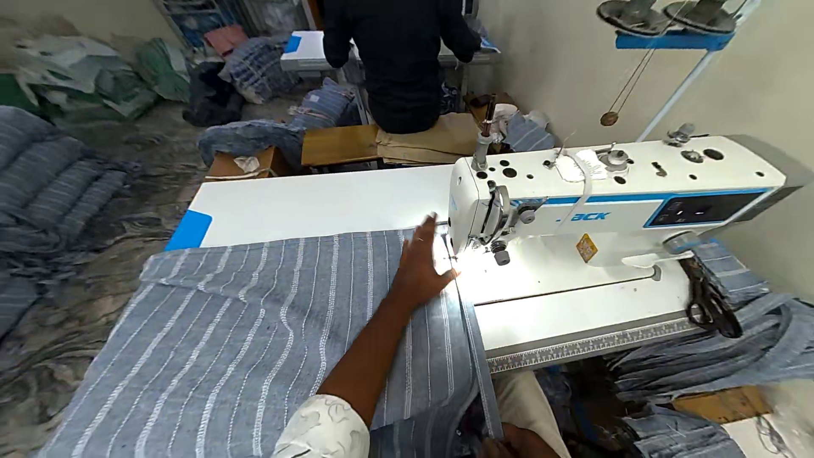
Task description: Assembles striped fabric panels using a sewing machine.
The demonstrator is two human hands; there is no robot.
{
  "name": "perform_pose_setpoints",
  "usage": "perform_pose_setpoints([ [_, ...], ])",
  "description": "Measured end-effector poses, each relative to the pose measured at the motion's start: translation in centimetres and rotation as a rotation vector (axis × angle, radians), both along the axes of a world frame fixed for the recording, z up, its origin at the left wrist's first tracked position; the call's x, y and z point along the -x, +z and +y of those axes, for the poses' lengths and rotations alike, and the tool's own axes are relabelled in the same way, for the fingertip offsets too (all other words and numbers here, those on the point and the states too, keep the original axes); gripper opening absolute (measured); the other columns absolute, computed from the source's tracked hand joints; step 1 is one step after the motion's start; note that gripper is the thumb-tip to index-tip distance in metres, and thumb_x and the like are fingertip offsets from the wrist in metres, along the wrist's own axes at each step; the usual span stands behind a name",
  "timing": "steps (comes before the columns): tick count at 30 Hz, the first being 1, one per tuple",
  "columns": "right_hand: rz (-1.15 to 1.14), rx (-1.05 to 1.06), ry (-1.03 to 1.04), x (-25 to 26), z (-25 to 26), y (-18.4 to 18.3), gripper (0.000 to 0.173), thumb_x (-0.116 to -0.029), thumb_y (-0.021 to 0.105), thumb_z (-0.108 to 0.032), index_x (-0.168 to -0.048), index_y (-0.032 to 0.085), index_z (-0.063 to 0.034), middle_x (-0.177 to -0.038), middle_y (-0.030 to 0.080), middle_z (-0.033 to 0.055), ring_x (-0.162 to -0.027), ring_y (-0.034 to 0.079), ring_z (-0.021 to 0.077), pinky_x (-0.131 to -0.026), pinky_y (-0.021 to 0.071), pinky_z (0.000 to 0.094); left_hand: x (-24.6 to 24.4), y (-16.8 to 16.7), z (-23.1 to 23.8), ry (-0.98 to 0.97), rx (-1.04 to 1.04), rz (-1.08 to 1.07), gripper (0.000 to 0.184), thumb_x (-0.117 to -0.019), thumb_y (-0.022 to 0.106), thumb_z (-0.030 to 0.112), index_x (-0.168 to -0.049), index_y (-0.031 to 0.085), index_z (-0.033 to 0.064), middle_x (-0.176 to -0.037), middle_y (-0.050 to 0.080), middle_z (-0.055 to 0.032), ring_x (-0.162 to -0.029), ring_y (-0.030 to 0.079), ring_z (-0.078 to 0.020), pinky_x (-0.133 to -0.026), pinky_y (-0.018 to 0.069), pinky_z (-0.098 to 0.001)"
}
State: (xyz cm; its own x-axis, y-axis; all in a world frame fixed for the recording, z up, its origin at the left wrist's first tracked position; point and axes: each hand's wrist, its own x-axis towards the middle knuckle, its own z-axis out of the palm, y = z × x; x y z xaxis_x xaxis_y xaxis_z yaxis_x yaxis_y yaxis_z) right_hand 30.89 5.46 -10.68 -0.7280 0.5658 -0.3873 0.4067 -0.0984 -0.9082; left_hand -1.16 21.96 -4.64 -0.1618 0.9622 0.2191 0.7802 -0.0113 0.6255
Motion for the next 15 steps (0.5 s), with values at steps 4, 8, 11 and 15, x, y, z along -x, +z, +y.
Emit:
perform_pose_setpoints([
  [4,-0.034,-0.044,-0.140,-0.4,0.4,1.0,0.033,-0.1050,0.060,-0.032,-0.112,0.068,-0.0011,-0.094,0.073,0.0082,-0.083,0.071,0.0152,-0.078,0.0604,0.0363,2.3,3.5,-7.9,0.329,-0.466,-0.360,0.091,-0.0957,0.071,0.019,-0.164,0.014,0.0044,-0.170,0.024,-0.0139,-0.153,0.034,-0.0225,-0.121,0.0391,-0.0404],
  [8,-0.084,-0.089,-0.160,-0.5,1.0,0.9,0.033,-0.1038,0.062,-0.034,-0.111,0.068,-0.0022,-0.091,0.073,0.0081,-0.082,0.072,0.0158,-0.077,0.0613,0.0365,5.2,3.5,-21.1,0.529,-0.478,-0.278,0.055,-0.0927,0.059,0.005,-0.143,0.042,-0.0081,-0.148,0.051,-0.0210,-0.137,0.051,-0.0272,-0.112,0.0476,-0.0440],
  [11,-0.108,-0.161,-0.105,0.2,1.2,1.3,0.031,-0.1029,0.063,-0.032,-0.106,0.069,-0.0019,-0.084,0.071,0.0082,-0.075,0.070,0.0162,-0.072,0.0604,0.0364,5.9,2.2,-26.2,0.445,-0.038,0.012,0.049,-0.0966,0.061,0.031,-0.133,0.061,-0.0027,-0.138,0.060,-0.0239,-0.135,0.053,-0.0406,-0.113,0.0403,-0.0630],
  [15,-0.141,-0.299,-0.082,3.0,0.8,2.9,0.032,-0.1004,0.066,-0.029,-0.115,0.069,0.0002,-0.084,0.073,0.0089,-0.073,0.070,0.0177,-0.071,0.0602,0.0401,6.1,-2.0,-24.5,0.419,0.254,0.430,0.088,-0.0913,0.037,0.083,-0.154,0.051,0.0223,-0.163,0.041,-0.0145,-0.151,0.028,-0.0514,-0.111,0.0122,-0.0852],
])
